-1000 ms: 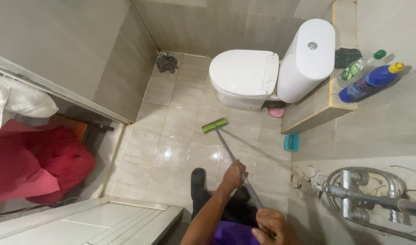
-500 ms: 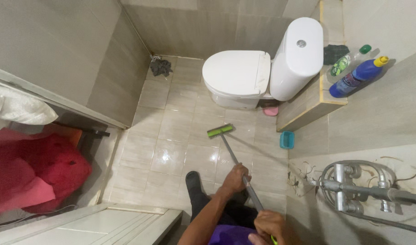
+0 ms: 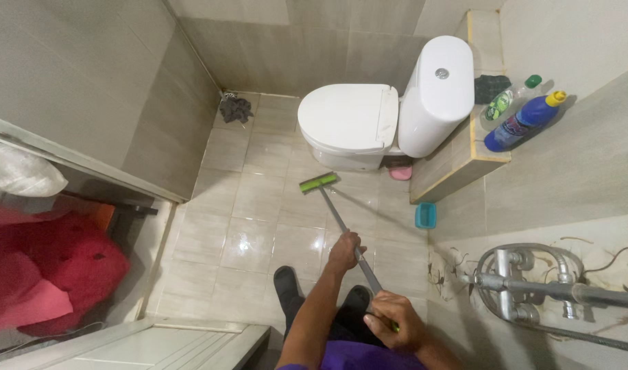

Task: The person cleans the bathroom floor by scrubbing the tiles around the toilet and shower area with a long-handled brush, using repeated back-and-forth strokes.

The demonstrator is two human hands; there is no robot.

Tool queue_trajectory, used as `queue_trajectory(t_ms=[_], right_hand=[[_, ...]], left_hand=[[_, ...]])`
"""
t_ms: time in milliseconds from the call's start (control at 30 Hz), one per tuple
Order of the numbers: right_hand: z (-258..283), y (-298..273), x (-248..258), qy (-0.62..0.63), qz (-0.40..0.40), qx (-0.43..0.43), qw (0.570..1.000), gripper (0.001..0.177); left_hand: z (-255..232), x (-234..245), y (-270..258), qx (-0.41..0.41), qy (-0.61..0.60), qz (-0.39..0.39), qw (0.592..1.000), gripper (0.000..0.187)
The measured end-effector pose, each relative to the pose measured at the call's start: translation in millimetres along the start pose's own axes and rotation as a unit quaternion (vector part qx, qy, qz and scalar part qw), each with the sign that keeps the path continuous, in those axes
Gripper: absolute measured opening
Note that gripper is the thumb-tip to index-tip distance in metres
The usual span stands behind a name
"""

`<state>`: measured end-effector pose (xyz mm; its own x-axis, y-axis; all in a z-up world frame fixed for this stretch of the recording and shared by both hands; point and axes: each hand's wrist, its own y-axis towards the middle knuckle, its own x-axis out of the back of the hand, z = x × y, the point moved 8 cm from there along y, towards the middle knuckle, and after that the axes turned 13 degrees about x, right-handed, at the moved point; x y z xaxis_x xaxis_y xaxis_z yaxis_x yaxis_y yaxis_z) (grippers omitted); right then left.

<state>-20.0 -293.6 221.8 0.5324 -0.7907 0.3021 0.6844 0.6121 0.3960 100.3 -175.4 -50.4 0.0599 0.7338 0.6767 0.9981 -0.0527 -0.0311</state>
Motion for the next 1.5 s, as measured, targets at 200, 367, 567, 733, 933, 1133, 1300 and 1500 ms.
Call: queue_trajectory(t_ms=[200,367,567,733,933,1133,1300,1500], right_hand=[[12.1,-19.9,12.5,-0.001,0.013,-0.059,0.998,0.039],[-16.6,-78.7,-23.7,0.029,0.081,0.072,0.994,0.043],[-18.1,-39.1,-41.9,0.009,0.067,-0.042,0.997,0.043],[-1.6,43.3,-43.6,-0.024,-0.009,-0.044,0.999,0.042],[12.3,56.9,-46.3,-0.04,-0.034,-0.082,0.995,0.041],[-3.5,-13.3,-88.8,-0.005,0.025,-0.076,0.997,0.04],[-24.2,-17.7,-114.5,0.0,-0.001,-0.011,1.0,0.044],[-13.5,57.7,-109.2,-0.036,-0.058,-0.113,0.991,0.043]], left_hand=[[-29.6,-1.6,-26.4,-0.003,-0.021,0.074,0.997,0.023],[-46.2,-0.3,-62.1,0.014,-0.042,0.142,0.989,0.023],[-7.3,10.8,-30.7,-0.011,-0.03,0.11,0.993,0.021],[18.8,39.2,16.7,-0.059,0.01,0.027,0.998,0.018],[18.8,43.0,7.0,-0.1,-0.009,0.071,0.992,0.015],[5.6,33.7,-53.5,-0.079,-0.017,0.18,0.98,0.018],[21.9,38.3,-43.6,-0.093,0.013,0.185,0.978,0.015],[47.2,61.1,12.5,-0.122,0.047,0.123,0.984,0.019]])
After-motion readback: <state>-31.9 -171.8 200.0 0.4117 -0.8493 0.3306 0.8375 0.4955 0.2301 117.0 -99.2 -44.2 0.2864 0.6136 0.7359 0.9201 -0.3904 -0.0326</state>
